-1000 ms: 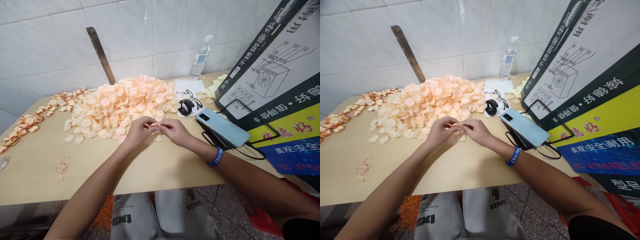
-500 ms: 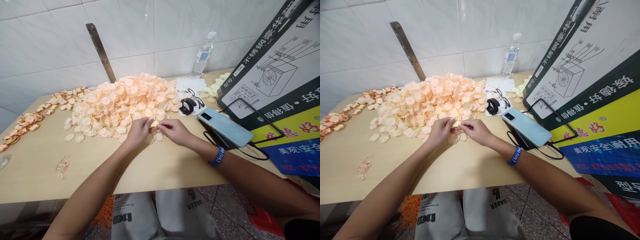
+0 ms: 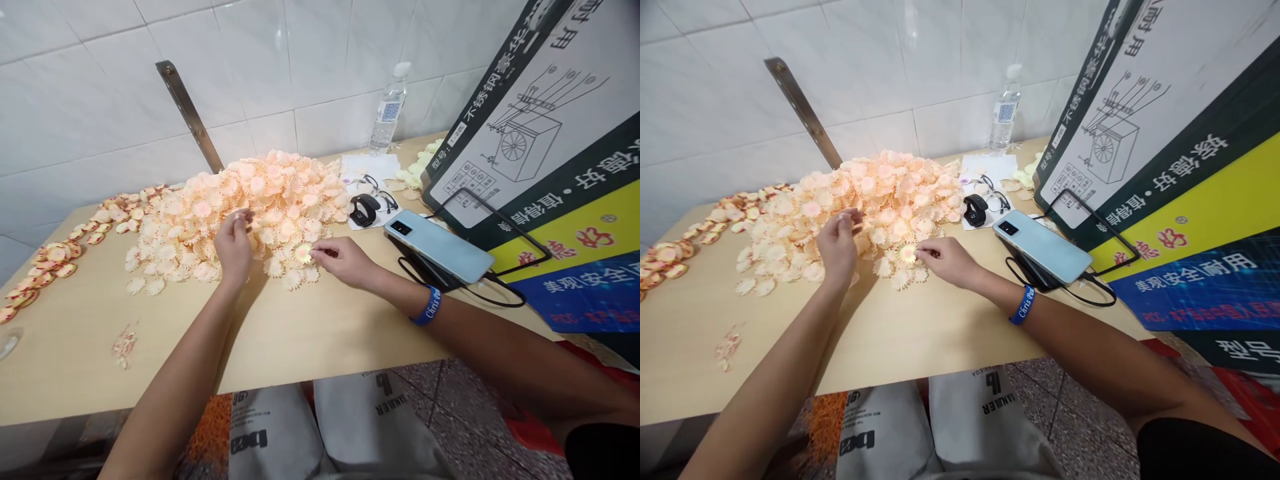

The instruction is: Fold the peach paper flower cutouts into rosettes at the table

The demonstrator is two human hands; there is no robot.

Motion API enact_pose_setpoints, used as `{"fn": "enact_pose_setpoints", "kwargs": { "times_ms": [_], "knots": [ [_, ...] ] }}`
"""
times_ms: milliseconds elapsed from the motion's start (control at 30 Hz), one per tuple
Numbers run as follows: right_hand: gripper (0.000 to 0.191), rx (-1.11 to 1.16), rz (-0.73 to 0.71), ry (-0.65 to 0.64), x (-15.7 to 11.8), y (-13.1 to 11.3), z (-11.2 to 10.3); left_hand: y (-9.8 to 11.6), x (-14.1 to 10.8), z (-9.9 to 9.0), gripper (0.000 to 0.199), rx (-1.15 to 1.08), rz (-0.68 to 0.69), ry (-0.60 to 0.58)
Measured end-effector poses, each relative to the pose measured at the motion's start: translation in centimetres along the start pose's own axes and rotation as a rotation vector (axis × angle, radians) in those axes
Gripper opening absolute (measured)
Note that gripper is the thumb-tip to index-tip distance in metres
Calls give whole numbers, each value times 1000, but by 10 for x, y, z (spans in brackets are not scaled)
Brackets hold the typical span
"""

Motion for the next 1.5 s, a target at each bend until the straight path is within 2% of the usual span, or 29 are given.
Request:
{"fn": "enact_pose_setpoints", "kwargs": {
  "times_ms": [133,200,267,333,500,600,767,1000,1267,1500],
  "knots": [
    [29,44,58,77,-1,8,-5,24,-8,5,53,238,264,-41],
    [29,48,67,95,-1,9,-7,36,-19,9,46,276,342,-35],
    [29,56,70,113,-1,9,-9,43,-26,11,37,265,358,-45],
    [29,46,65,119,-1,9,-11,40,-29,18,33,223,292,-136],
    [25,-52,21,58,0,3,-6,16,-42,55,25,204,63,-533],
    [26,-69,9,-10,0,1,0,3,-48,64,30,232,-54,-624],
    [33,-27,13,4,0,3,-2,-1,-44,59,34,282,-100,-575],
    [30,52,45,0,-1,5,3,0,-47,59,35,261,-126,-566],
    [31,100,27,-1,-1,2,4,8,-50,60,44,241,-15,-550],
    [33,223,69,36,-2,6,2,14,-53,63,34,187,71,-578]
  ]
}}
Point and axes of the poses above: each hand's wrist, its own x-axis towards the middle knuckle, its own z-axis out of the palm, y = z × x, the point moved 9 cm from there along x, towards the middle knuckle, and after that the axes turned 13 degrees about -z, right-handed, at the moved point
